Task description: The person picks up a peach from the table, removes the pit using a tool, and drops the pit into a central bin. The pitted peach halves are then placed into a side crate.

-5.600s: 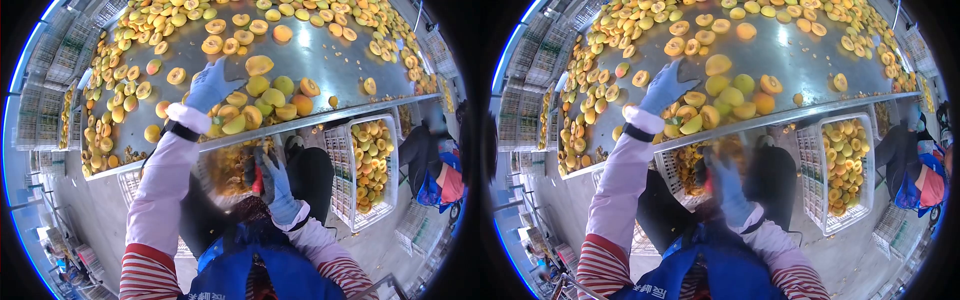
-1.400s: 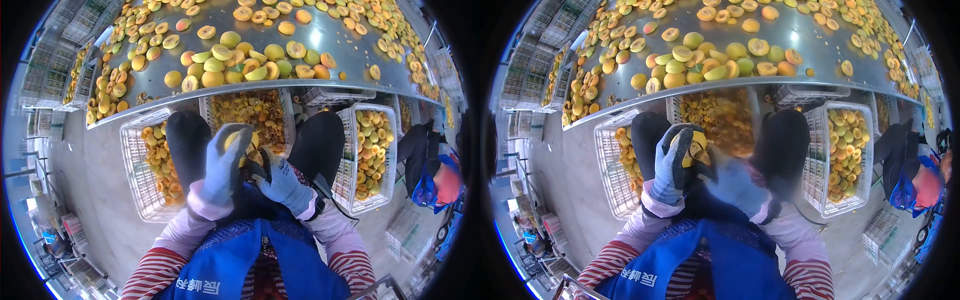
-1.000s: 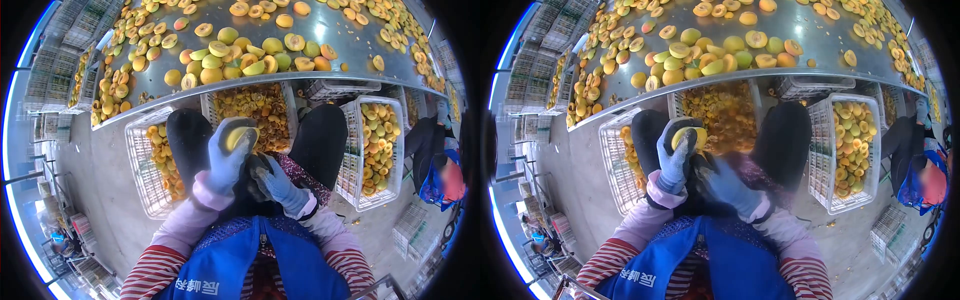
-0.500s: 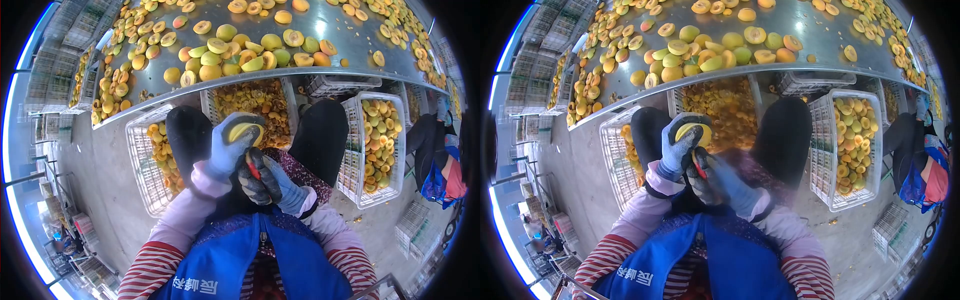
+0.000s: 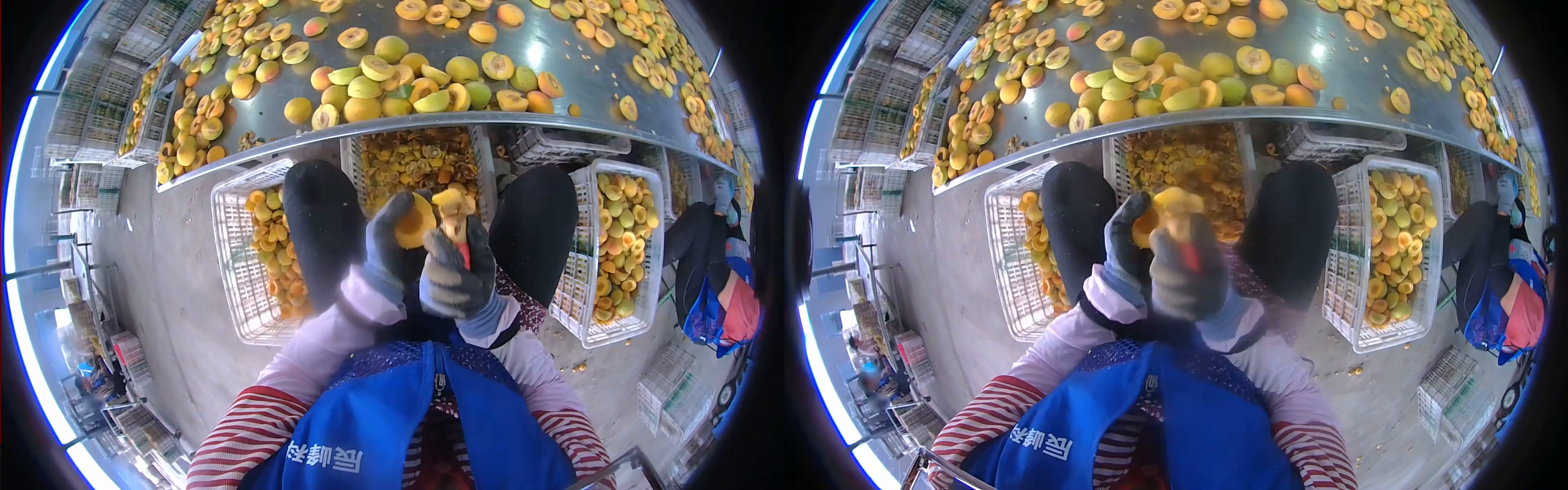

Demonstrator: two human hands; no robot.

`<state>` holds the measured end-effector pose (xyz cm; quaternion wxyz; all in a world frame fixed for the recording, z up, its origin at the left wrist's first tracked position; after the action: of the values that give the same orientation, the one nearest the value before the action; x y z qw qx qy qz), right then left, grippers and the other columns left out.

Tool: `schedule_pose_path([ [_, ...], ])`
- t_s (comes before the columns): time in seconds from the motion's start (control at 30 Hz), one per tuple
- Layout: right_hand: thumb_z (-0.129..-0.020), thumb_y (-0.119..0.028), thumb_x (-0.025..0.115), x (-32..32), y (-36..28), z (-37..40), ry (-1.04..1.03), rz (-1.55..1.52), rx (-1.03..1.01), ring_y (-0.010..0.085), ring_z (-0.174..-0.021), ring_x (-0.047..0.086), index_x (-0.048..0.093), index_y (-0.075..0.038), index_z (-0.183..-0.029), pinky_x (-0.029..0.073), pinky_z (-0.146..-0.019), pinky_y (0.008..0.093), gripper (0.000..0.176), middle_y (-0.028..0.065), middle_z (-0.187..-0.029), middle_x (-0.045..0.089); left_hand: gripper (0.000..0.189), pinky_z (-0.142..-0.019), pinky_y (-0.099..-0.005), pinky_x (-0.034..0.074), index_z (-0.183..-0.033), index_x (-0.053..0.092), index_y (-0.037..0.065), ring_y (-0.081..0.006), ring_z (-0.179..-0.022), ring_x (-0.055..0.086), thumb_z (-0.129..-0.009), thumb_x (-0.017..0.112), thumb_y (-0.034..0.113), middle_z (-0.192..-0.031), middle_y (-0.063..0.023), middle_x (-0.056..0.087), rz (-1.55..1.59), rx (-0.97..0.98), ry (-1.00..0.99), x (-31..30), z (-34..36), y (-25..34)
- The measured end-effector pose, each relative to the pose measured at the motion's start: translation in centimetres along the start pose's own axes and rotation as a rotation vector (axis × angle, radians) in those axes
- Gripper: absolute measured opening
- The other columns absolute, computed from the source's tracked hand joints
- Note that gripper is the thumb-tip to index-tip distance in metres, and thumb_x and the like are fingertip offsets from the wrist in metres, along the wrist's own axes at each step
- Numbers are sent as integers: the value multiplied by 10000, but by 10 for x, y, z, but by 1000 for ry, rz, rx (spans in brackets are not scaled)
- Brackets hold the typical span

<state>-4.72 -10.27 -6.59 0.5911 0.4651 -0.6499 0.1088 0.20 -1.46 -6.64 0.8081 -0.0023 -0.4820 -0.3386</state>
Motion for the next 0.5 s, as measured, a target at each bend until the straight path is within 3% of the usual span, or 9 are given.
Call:
schedule_pose_path([
  [0.07, -962, -537, 353, -1, -7, -5, 154, 42, -124, 96, -407, 404, 502, -54, -958, 359, -342, 253, 506, 8, -582, 421, 306, -768, -308, 501, -1033, 587, 9, -215, -836, 625, -908, 544, 285, -904, -113, 632, -318, 248, 48, 6, 14, 19],
  [0.13, -971, -528, 331, -3, -2, -2, 225, 58, -77, 91, -404, 373, 517, -51, -976, 346, -345, 245, 512, 6, -585, 410, 323, -762, -287, 497, -1028, 583, 2, -207, -860, 616, -927, 522, 302, -908, -111, 626, -202, 298, 160, -1, 19, 48],
  [0.2, -973, -531, 322, -5, 1, 2, 267, 79, -55, 89, -408, 361, 530, -51, -986, 342, -351, 241, 523, 6, -587, 407, 335, -782, -308, 497, -1048, 589, 9, -213, -910, 608, -933, 527, 317, -945, -125, 624, -594, 727, -6, -17, 23, 92],
  [0.27, -967, -546, 324, -7, 0, 3, 286, 98, -36, 89, -418, 367, 541, -53, -989, 346, -359, 242, 539, 6, -587, 409, 351, -811, -339, 492, -1103, 584, -1, -232, -958, 601, -929, 540, 301, -1008, -144, 618, -338, 505, 58, -43, 43, 143],
  [0.33, -958, -558, 338, -10, -6, 2, 361, 113, -29, 103, -421, 373, 561, -59, -958, 339, -356, 251, 547, 8, -585, 408, 418, -834, -365, 484, -1163, 563, -15, -261, -976, 602, -902, 579, 311, -1061, -182, 611, -1434, 946, 481, -92, 49, 211],
  [0.4, -956, -557, 349, -20, -10, 2, 443, 128, -39, 112, -415, 371, 566, -62, -949, 330, -347, 253, 540, 8, -584, 406, 475, -820, -366, 488, -1158, 560, -43, -292, -967, 602, -854, 639, 313, -1057, -209, 614, -2114, 806, 1078, -100, 43, 231],
  [0.43, -946, -565, 368, -25, -12, 0, 481, 135, -32, 121, -399, 364, 569, -65, -941, 314, -333, 252, 538, 13, -588, 422, 483, -790, -370, 496, -1136, 585, -26, -302, -932, 614, -810, 690, 314, -1031, -204, 626, -1983, 1017, 931, -67, 32, 217],
  [0.5, -939, -576, 374, -33, -16, -4, 536, 201, -27, 121, -398, 366, 566, -70, -934, 308, -328, 252, 541, 17, -589, 434, 377, -726, -354, 499, -1091, 634, 75, -252, -824, 643, -796, 700, 301, -942, -106, 658, -1808, 943, 611, -22, -11, 186],
])
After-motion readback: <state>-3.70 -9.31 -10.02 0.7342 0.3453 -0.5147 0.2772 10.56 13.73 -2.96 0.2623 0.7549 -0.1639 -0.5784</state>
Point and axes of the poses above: each hand's wrist, its own z-axis away from the middle knuckle, its own x-axis out of the palm, y = z × x, the point moved 3 cm from there along -z, towards the middle knuckle
